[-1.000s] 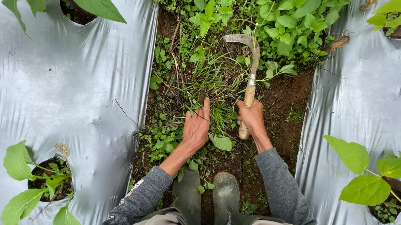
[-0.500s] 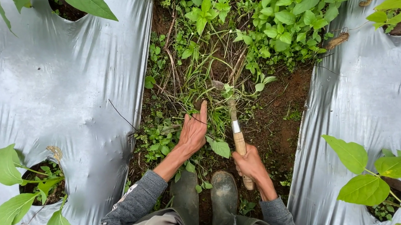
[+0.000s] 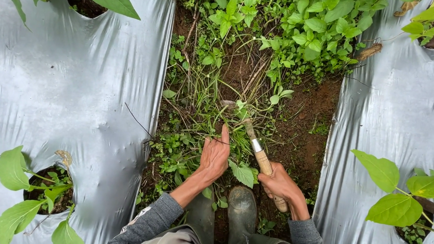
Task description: The person uses a sickle to cut weeds growing between two rows of plants covered with plastic mulch. They repeatedly swing the tool to sever the weeds at the base and gather the cut vegetation with their left hand.
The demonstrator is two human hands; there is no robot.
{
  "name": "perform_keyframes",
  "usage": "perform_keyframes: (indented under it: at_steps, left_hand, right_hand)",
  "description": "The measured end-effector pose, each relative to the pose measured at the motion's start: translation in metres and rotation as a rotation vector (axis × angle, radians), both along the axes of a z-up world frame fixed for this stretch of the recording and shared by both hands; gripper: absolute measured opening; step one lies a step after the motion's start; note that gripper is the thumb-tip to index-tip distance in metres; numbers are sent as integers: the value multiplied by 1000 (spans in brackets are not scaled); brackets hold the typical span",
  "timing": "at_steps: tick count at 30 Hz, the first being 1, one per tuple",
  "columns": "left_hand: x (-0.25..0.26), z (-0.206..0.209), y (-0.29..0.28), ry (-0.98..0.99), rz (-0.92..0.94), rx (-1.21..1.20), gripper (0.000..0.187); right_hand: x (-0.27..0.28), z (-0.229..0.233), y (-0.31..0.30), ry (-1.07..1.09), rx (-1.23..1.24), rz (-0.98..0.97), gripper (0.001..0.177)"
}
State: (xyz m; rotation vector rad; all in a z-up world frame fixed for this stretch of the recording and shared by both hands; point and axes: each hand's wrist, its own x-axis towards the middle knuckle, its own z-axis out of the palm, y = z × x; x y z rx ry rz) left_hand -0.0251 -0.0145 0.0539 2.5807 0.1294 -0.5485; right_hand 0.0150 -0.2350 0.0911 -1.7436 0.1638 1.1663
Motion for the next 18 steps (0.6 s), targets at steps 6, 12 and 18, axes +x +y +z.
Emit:
perform_keyframes:
  at_steps: [6, 12, 18]
  left_hand:
    - [10, 9, -1, -5, 73, 18, 99]
    - [7, -9, 8, -17, 58, 139, 97]
    - [4, -26, 2, -71, 8, 305, 92]
  right_hand:
    - [3, -32, 1, -143, -13, 24, 9]
    - [38, -1, 0, -288, 144, -329, 29]
    - [80, -27, 37, -204, 214, -599, 34]
